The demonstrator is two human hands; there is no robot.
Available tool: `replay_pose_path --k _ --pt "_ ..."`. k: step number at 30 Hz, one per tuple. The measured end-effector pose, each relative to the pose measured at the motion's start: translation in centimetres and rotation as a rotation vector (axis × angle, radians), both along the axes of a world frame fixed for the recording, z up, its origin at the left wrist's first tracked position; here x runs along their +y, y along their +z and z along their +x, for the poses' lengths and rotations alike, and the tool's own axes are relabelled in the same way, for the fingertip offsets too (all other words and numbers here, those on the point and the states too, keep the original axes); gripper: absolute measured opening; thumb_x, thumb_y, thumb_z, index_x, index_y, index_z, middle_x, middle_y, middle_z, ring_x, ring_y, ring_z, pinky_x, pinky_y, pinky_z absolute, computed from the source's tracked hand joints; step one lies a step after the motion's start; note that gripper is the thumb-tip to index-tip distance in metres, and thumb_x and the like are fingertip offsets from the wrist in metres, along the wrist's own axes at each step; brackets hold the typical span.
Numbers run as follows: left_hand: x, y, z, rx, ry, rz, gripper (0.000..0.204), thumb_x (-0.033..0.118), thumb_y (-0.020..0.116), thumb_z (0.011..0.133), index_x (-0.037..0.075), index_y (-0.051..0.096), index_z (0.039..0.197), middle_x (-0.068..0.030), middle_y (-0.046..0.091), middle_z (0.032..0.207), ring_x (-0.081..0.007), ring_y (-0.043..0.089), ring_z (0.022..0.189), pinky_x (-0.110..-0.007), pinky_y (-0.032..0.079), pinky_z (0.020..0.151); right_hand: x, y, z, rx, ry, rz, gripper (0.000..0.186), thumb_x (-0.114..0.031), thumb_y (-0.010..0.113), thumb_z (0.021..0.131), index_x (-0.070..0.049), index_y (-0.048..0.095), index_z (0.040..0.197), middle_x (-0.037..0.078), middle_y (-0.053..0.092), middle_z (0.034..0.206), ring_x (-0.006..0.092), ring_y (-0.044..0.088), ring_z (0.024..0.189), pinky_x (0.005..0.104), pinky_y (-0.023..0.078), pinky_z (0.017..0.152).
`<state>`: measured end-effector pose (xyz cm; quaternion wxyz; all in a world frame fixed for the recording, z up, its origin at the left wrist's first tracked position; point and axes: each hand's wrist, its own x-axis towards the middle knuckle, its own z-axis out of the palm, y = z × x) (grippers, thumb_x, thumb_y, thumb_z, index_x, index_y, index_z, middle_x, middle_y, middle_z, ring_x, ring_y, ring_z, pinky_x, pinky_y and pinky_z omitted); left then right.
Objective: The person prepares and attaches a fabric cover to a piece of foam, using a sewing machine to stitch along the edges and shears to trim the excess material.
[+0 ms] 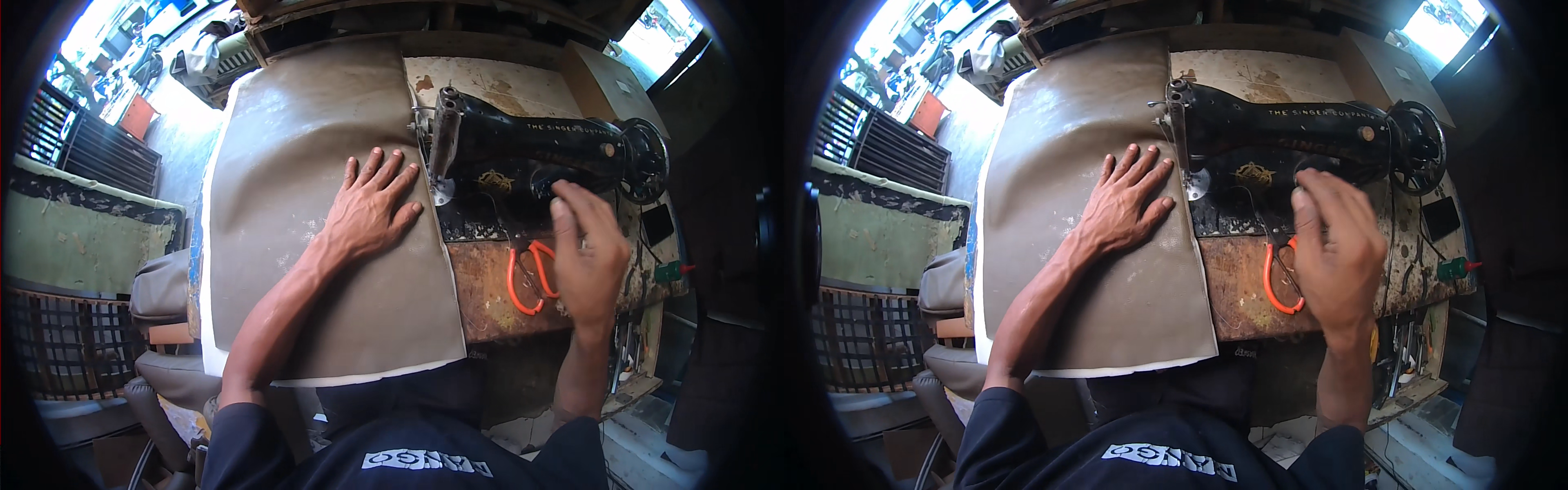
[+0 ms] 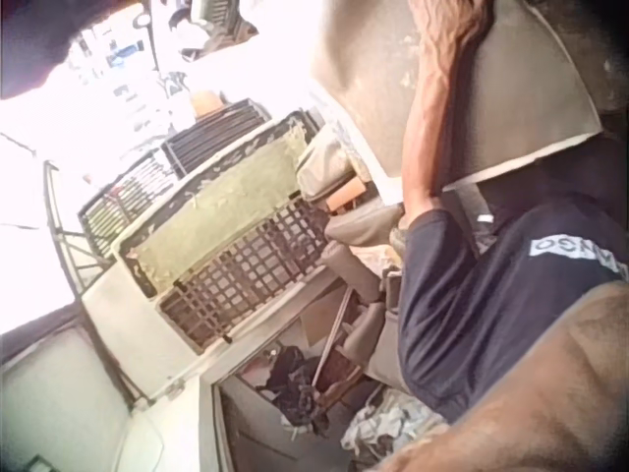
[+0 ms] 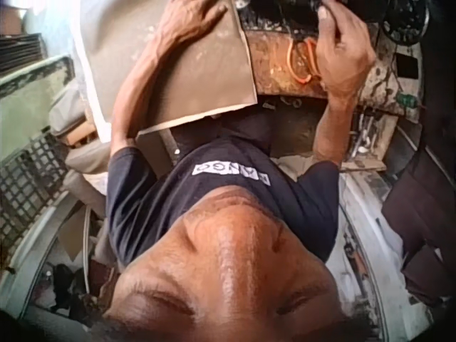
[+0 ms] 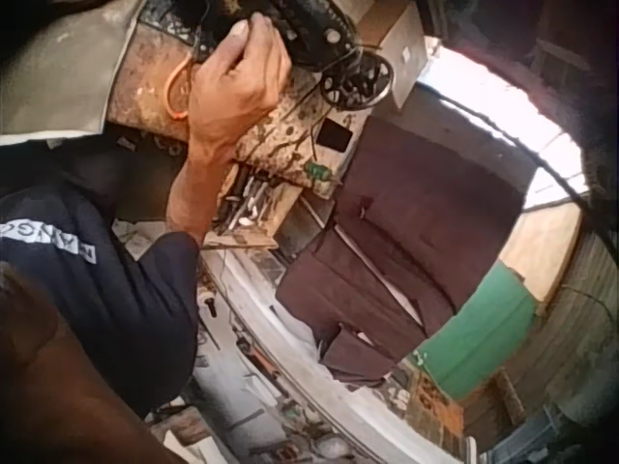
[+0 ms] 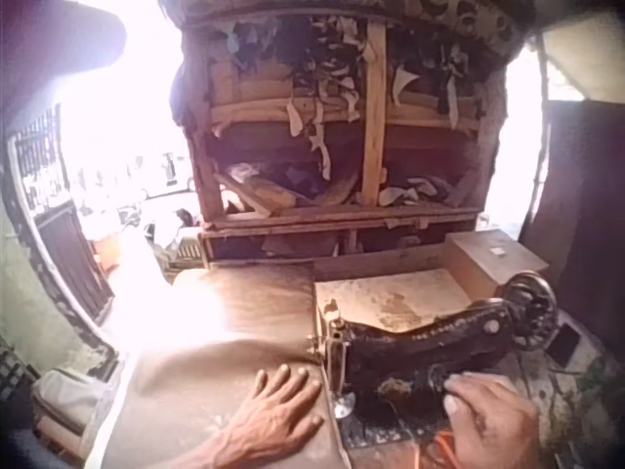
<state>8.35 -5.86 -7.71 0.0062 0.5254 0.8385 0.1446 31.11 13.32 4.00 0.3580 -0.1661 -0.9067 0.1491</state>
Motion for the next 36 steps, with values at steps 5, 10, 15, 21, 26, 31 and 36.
replay_pose_path --k 5,10,15,21,26,31,36 --pt "-1.1 0.5 2.4 0.007 -0.083 -0.024 0.062 0.049 0.051 0.105 0.021 0.045 0.159 -0.0174 0.033 0.168 -0.0411 0.023 0.158 -0.059 0.013 0.129 4.1 3.3 1.7 0.196 -0.269 0.042 0.019 -0.015 0.069 0.102 -0.003 0.078 0.114 0.012 0.077 0.108 0.0196 0.073 0.097 0.0323 0.056 0.085" --pt "-1.3 0.6 2.6 -0.012 -0.069 -0.019 0.060 0.049 0.051 0.105 0.020 0.047 0.158 -0.0163 0.034 0.168 -0.0405 0.023 0.158 -0.057 0.013 0.129 11.4 5.0 1.1 0.120 -0.619 0.340 0.043 -0.040 0.059 0.106 -0.006 0.072 0.129 0.020 0.072 0.123 0.0324 0.068 0.119 0.0395 0.050 0.103" --pt "-0.5 0.6 2.4 -0.025 -0.087 0.009 0.060 0.047 0.054 0.103 0.018 0.049 0.156 -0.0164 0.035 0.167 -0.0402 0.024 0.157 -0.058 0.014 0.129 21.6 3.4 0.9 -0.086 -0.558 -0.054 0.061 -0.055 0.047 0.106 -0.008 0.066 0.139 0.024 0.067 0.135 0.0413 0.058 0.133 0.0446 0.042 0.113" --pt "0.0 0.6 2.1 -0.037 -0.079 0.019 0.060 0.046 0.055 0.102 0.017 0.051 0.155 -0.0164 0.036 0.166 -0.0399 0.025 0.157 -0.059 0.014 0.129 22.8 2.0 0.5 -0.150 -0.600 -0.146 0.063 -0.055 0.046 0.106 -0.006 0.061 0.143 0.023 0.065 0.138 0.0429 0.058 0.132 0.0466 0.043 0.112" --pt "-0.7 0.7 1.8 -0.031 -0.054 -0.009 0.062 0.046 0.059 0.101 0.018 0.051 0.155 -0.0160 0.036 0.167 -0.0396 0.025 0.157 -0.057 0.014 0.129 5.1 0.9 -2.0 0.247 -0.214 -0.009 0.025 -0.025 0.061 0.105 -0.004 0.072 0.108 0.014 0.074 0.100 0.0290 0.072 0.088 0.0405 0.057 0.079" --pt "0.3 0.5 2.1 -0.024 -0.091 0.050 0.063 0.047 0.060 0.099 0.015 0.053 0.153 -0.0170 0.040 0.164 -0.0401 0.027 0.156 -0.060 0.017 0.128 2.1 -8.2 -9.1 -0.292 0.138 -0.900 0.030 -0.027 0.061 0.102 0.001 0.072 0.107 0.015 0.075 0.081 0.0242 0.074 0.068 0.0348 0.056 0.069" --pt "-0.1 0.3 2.0 -0.019 -0.071 0.079 0.063 0.048 0.060 0.099 0.016 0.054 0.152 -0.0169 0.042 0.163 -0.0406 0.029 0.155 -0.060 0.018 0.127 1.3 -11.0 -9.3 -0.277 0.249 -0.588 0.046 -0.036 0.076 0.091 -0.002 0.073 0.121 0.013 0.073 0.086 0.0248 0.071 0.075 0.0389 0.055 0.071"
